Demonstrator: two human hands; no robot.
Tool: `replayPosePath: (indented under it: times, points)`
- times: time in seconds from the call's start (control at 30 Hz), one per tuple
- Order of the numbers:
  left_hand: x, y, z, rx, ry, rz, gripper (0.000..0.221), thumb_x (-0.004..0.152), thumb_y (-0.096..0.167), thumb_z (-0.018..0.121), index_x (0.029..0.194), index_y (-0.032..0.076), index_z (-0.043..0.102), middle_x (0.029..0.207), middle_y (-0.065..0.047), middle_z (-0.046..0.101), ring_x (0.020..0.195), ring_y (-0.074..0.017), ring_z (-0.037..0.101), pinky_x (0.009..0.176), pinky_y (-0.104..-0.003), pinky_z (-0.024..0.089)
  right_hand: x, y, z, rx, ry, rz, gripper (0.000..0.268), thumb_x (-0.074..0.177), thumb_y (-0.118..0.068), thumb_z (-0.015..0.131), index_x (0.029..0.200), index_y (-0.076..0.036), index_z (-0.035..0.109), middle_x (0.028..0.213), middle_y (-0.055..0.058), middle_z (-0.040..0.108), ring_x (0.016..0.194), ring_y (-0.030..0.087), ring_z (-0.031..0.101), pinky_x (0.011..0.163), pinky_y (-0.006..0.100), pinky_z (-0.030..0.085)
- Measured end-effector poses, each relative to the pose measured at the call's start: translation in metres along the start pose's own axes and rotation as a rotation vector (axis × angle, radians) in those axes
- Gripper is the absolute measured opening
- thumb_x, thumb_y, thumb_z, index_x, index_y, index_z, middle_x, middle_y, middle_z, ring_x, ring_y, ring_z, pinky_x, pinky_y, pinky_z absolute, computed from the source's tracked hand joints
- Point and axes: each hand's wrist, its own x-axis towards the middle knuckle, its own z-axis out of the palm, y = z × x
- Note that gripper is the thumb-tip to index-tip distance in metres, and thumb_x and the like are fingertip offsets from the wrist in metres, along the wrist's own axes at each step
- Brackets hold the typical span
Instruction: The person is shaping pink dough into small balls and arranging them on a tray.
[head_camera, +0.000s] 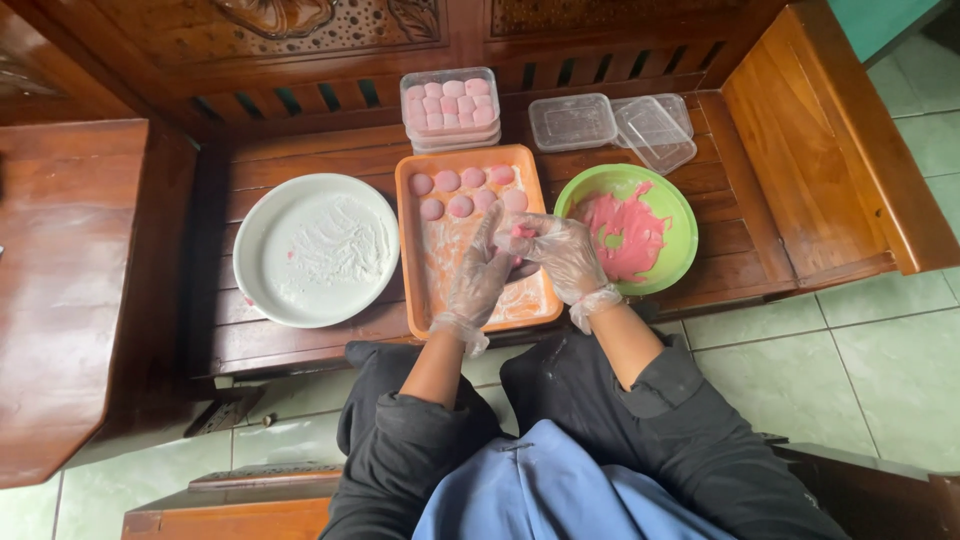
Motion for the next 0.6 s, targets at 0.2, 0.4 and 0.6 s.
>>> replayPosePath:
  times: [0.2,0.4,0.6]
  points:
    - [-0.029,0.021,0.002,-0.160,0.062,-0.020,0.064,0.090,0.006,0.074,0.149,0.008,0.049,0.097,-0.018,0.069,0.082,-0.0318,0.075,0.081,-0.047,0.068,0.014,0.044,-0.006,-0.091,0.010,0.019,0.040,0.072,-0.005,0.092,0.109,-0.004,0.077,0.068,0.014,0.070,0.053,0.023,0.072,0.048,0.032,0.063]
    - [-0.048,0.019,-0.011,-0.199,0.053,0.022,0.070,0.081,-0.002,0.082,0.145,0.002,0.052,0.102,-0.024,0.072,0.094,-0.0413,0.075,0.085,-0.049,0.065,0.003,0.050,0.006,-0.056,0.083,0.050,0.024,0.080,-0.020,0.091,0.093,-0.006,0.077,0.066,0.007,0.069,0.058,0.012,0.070,0.058,0.029,0.063]
    - [-0.062,0.014,-0.025,0.013,0.259,0.025,0.041,0.099,0.033,0.067,0.129,0.004,0.068,0.090,-0.023,0.077,0.083,-0.0313,0.078,0.078,-0.044,0.067,-0.017,0.042,0.016,0.109,0.075,0.132,0.021,0.082,-0.017,0.089,0.091,-0.005,0.075,0.075,0.005,0.067,0.066,0.012,0.066,0.071,0.031,0.063]
